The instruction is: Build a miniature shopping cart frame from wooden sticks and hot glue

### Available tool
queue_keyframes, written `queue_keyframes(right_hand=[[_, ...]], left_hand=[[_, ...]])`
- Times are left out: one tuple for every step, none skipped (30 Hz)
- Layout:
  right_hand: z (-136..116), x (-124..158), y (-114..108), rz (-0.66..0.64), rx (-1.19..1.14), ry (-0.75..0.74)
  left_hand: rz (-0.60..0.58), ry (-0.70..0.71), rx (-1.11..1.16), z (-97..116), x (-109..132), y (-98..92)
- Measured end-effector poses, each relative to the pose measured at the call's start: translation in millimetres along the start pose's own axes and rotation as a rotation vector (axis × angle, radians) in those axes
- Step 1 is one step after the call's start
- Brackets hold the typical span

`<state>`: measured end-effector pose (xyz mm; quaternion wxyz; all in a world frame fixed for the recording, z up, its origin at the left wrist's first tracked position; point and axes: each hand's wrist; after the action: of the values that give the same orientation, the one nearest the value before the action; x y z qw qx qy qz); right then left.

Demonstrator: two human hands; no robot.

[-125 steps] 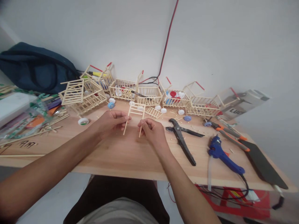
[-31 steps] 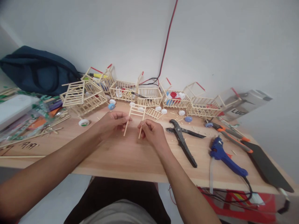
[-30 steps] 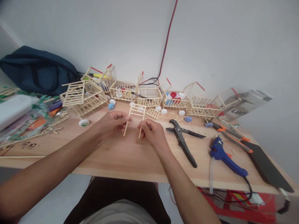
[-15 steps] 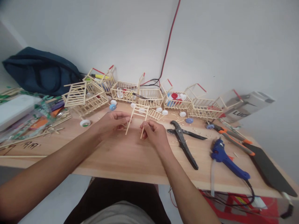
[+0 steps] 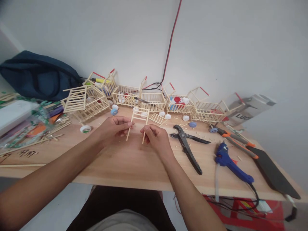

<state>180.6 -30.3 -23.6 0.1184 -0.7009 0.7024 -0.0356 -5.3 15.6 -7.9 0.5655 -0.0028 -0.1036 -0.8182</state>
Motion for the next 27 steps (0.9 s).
queue_keyframes(right_hand=[[0, 0, 0, -0.001, 0.003, -0.004], [0, 0, 0, 0.001, 0.005, -0.009], [0, 0, 0, 0.004, 0.008, -0.013], [0, 0, 0, 0.007, 0.010, -0.016], [0, 0, 0, 0.009, 0.013, -0.019], [1, 0, 0, 0.010, 0.019, -0.021], [1, 0, 0, 0.013, 0.029, -0.023], [1, 0, -1, 0.031, 0.048, -0.028], [0, 0, -1, 0.068, 0.080, -0.044], [-2, 0, -3, 0.129, 0.132, -0.077], [-5, 1, -4, 0.202, 0.207, -0.129], [-10, 2, -6, 0.279, 0.301, -0.195], [-14, 2, -7, 0.342, 0.410, -0.274], [-20, 3, -8, 0.373, 0.522, -0.350], [-25, 3, -8, 0.384, 0.620, -0.421], [-29, 2, -8, 0.377, 0.705, -0.485], [-33, 1, -6, 0.360, 0.775, -0.537], [-36, 0, -4, 0.341, 0.835, -0.579], [-38, -3, -2, 0.321, 0.891, -0.607], [-39, -5, 1, 0.305, 0.943, -0.622], [-39, -8, 4, 0.290, 0.992, -0.627], [-38, -11, 7, 0.278, 1.037, -0.627], [-38, -13, 9, 0.271, 1.076, -0.624], [-37, -15, 11, 0.264, 1.107, -0.619], [-36, -17, 12, 0.256, 1.130, -0.613], [-36, -18, 12, 0.249, 1.140, -0.605], [-36, -18, 13, 0.241, 1.140, -0.595]], left_hand=[[-0.003, 0.002, 0.000, 0, 0, -0.2], [-0.008, 0.003, 0.000, -1, 0, -0.3], [-0.017, 0.006, 0.000, -1, 0, -0.2], [-0.028, 0.009, -0.001, -1, 1, -0.1], [-0.037, 0.014, 0.000, -1, 1, 0.2], [-0.043, 0.017, 0.000, -1, 2, 0.5], [-0.042, 0.019, 0.001, -1, 2, 0.9], [-0.036, 0.020, 0.004, 0, 3, 1.2], [-0.026, 0.017, 0.007, 0, 3, 1.5], [-0.015, 0.013, 0.010, 1, 4, 1.8], [-0.006, 0.008, 0.011, 1, 4, 1.9], [0.000, 0.004, 0.012, 2, 4, 2.1], [0.000, 0.002, 0.011, 2, 4, 2.3], [-0.002, -0.001, 0.008, 3, 4, 2.6], [-0.005, -0.003, 0.003, 3, 4, 2.9], [-0.006, -0.005, -0.002, 3, 4, 3.3], [-0.006, -0.007, -0.004, 3, 5, 3.7], [-0.007, -0.007, -0.003, 3, 5, 4.1], [-0.007, -0.008, -0.001, 3, 5, 4.5], [-0.010, -0.009, 0.003, 3, 6, 4.7], [-0.015, -0.011, 0.004, 3, 6, 4.8], [-0.022, -0.013, 0.003, 3, 6, 4.8], [-0.026, -0.016, -0.001, 3, 6, 4.7], [-0.028, -0.020, -0.005, 4, 6, 4.6], [-0.027, -0.021, -0.010, 4, 7, 4.6], [-0.023, -0.022, -0.012, 4, 7, 4.6], [-0.016, -0.022, -0.011, 5, 7, 4.9]])
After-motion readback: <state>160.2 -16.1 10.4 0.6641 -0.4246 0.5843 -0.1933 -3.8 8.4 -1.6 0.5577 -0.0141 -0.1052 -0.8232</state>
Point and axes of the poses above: each hand's wrist, its own x-axis away from the middle knuckle, its own y-axis out of the palm, z = x × y
